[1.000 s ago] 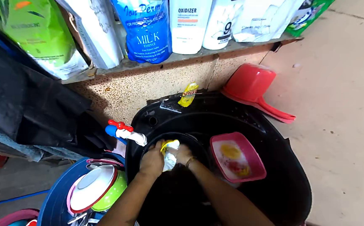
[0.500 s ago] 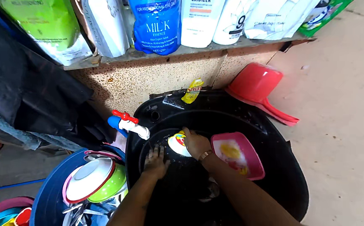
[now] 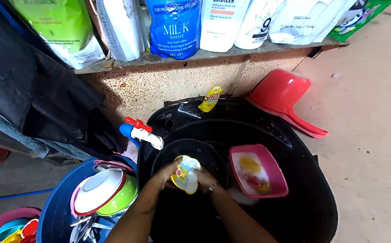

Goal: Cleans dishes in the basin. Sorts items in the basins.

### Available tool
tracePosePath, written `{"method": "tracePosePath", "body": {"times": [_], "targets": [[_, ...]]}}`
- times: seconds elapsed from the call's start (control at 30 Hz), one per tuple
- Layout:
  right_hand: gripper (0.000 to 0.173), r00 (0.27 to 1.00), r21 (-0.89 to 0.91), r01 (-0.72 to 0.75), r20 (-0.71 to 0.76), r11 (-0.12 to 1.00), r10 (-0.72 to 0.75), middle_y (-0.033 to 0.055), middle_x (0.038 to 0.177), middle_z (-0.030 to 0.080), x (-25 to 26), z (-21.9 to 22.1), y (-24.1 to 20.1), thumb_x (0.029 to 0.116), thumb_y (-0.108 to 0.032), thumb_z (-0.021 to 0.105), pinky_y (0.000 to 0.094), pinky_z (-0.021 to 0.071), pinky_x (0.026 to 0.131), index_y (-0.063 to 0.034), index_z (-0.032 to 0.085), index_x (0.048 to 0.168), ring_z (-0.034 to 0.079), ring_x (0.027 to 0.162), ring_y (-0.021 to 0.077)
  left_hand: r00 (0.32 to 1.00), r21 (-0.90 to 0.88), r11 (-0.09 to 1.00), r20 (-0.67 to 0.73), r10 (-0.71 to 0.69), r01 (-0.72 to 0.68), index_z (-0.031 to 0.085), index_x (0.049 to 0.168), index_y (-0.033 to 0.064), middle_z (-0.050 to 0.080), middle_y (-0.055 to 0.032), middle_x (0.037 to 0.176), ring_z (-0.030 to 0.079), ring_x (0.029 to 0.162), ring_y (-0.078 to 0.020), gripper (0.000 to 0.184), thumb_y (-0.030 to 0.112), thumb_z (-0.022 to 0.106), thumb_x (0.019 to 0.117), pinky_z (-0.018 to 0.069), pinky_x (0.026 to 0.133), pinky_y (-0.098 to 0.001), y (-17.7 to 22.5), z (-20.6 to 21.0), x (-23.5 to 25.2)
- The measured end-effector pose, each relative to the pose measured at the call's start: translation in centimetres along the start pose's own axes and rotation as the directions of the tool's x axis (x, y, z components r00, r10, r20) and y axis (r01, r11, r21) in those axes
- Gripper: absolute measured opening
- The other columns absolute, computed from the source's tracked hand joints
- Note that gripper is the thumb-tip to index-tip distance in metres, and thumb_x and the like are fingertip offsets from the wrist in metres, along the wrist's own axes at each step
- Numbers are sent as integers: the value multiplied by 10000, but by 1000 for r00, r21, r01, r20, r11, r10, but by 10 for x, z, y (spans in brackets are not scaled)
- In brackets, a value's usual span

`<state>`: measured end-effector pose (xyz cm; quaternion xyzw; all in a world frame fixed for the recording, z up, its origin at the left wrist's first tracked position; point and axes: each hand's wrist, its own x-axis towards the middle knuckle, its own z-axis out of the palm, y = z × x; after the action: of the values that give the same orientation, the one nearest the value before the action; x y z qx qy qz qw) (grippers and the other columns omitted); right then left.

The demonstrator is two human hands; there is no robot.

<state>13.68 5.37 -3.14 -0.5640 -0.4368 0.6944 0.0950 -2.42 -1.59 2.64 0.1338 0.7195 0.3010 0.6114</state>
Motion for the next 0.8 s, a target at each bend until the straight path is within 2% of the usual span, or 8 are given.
{"method": "tracePosePath", "body": {"times": [0.1,0.23,0.33,0.4,0.5,0.57,0.67,0.8], "targets": [[398,992,350,111,11,930,-122,193,1270,633,2,14,-6,1090,-160,473,477,566,914,-69,444,1476,656,1106,288,964,302,931,-101,244,-204,531,1439,114,658,-213,1244,665,1106,-344,462,357,574,1048,550,923,-547,9,-8,-10],[447,885,243,446,-263,861,-385,146,1364,642,11,-5,-16,1105,-262,338,433,488,1048,-7,603,1358,611,1245,232,865,800,573,-150,480,-179,500,1475,103,589,-210,1392,610,1244,-395,495,103,608,992,494,1041,-588,27,-8,-33],[421,875,350,396,-423,849,-233,176,1235,680,31,-1,-12,1122,-272,390,413,520,970,29,640,1275,655,1108,240,854,917,376,-89,513,-130,520,1466,130,529,-168,1472,572,1296,-380,560,4,639,933,508,1044,-542,26,1,-39],[472,981,652,188,-163,735,-105,176,1281,628,31,4,-17,1133,-312,258,420,525,944,5,523,1360,636,1118,259,873,940,327,-81,480,-93,506,1462,107,489,-166,1505,566,1307,-370,549,-2,625,937,513,1046,-515,21,7,-35],[521,959,754,9,179,656,-220,143,1207,681,5,8,-51,1117,-396,233,396,562,920,-31,546,1317,691,1070,250,886,928,359,-79,458,-103,502,1441,70,479,-185,1503,568,1297,-379,547,-27,627,918,509,1052,-507,17,10,-26],[541,895,662,91,274,744,-353,154,1157,723,-28,16,-84,1119,-360,225,399,584,909,-9,621,1229,720,1038,258,895,910,396,-67,441,-126,516,1437,38,488,-193,1496,569,1290,-387,533,4,648,922,502,1055,-520,19,14,-24],[559,752,311,509,293,803,-590,139,1257,700,-69,29,-107,1098,-266,196,373,529,1011,17,649,1263,678,1136,199,906,880,450,-55,420,-155,629,1277,-13,584,-220,1371,596,1249,-381,311,109,594,993,493,1048,-538,39,20,-31],[516,592,-447,777,278,444,-756,45,1421,631,-76,11,-98,1124,-356,273,472,401,1172,-120,666,1360,553,1351,197,823,797,498,-2,567,-341,628,1304,22,633,-203,1314,631,1203,-371,312,119,599,1009,503,1035,-556,54,18,-44]]}}
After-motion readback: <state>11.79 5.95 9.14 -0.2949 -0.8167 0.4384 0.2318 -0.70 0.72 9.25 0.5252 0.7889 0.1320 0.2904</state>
